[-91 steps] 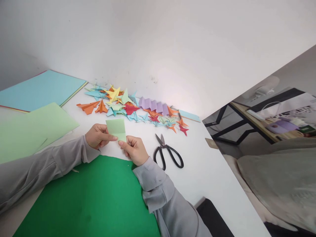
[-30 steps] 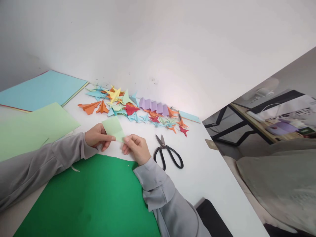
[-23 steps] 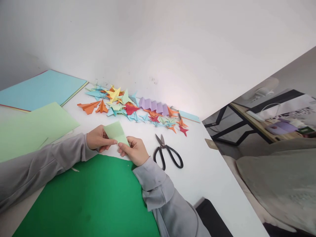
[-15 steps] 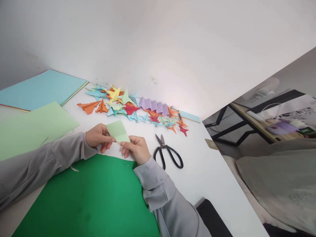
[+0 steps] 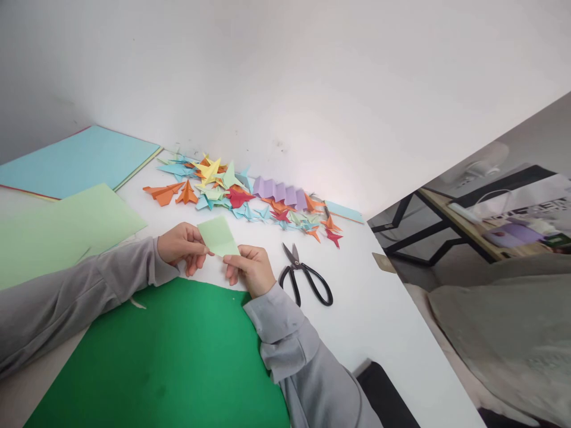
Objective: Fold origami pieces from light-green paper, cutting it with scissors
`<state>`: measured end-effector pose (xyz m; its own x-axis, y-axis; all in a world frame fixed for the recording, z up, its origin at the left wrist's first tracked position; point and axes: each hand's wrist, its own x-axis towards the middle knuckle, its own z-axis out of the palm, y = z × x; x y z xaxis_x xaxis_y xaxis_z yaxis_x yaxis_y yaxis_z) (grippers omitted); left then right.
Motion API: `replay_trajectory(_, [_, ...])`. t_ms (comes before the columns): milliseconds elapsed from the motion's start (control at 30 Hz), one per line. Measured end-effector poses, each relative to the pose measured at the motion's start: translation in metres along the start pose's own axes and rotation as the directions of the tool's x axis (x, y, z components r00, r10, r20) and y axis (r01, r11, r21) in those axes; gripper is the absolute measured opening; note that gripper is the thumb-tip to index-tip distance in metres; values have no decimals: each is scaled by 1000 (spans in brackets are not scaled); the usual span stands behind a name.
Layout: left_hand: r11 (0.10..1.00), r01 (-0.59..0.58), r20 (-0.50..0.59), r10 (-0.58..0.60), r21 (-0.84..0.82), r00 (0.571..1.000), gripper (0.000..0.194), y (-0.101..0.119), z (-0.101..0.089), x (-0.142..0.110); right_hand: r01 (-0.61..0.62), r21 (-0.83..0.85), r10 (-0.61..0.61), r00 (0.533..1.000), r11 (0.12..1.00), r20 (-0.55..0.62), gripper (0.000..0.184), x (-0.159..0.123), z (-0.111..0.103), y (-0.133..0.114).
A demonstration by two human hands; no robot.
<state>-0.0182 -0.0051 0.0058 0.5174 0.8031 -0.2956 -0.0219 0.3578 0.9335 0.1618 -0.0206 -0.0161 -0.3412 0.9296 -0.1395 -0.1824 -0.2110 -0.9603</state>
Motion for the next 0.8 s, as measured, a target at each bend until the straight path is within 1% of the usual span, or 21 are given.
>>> replay_trajectory(133, [999, -20, -17, 20, -27, 1000, 5, 1, 1, -2, -7, -28, 7, 1000, 1000, -6, 17, 0, 0, 1])
replay_trajectory(200, [1000, -27, -8, 27, -14, 1000, 8, 1, 1, -2, -15, -54, 15, 1000, 998, -2, 19, -1, 0, 1])
replay_trajectory(333, [986, -82, 39, 77, 144, 996, 20, -4, 3, -1, -2, -140, 6, 1000, 990, 28, 25, -2, 2, 0])
replay_trajectory(400, [979, -109, 48, 102, 174, 994, 25, -6, 4, -1, 27, -195, -25, 1000, 980, 15, 30, -3, 3, 0])
replay_trajectory(533, [989, -82, 22, 80, 121, 997, 28, -6, 3, -1, 103, -267, -111, 994, 958, -13, 41, -4, 6, -1])
replay_trajectory(633, [996, -81, -47, 83, 34, 995, 23, -5, 3, 0, 140, -270, -153, 988, 953, -25, 46, -4, 7, -1])
replay_trajectory(733, [995, -96, -108, 92, -35, 990, 22, -4, 3, 0, 149, -266, -159, 987, 952, -18, 48, -4, 5, 1])
replay_trajectory(800, [990, -109, -145, 95, -92, 985, 23, -3, 4, 0, 129, -258, -133, 991, 957, 3, 42, -4, 4, 2])
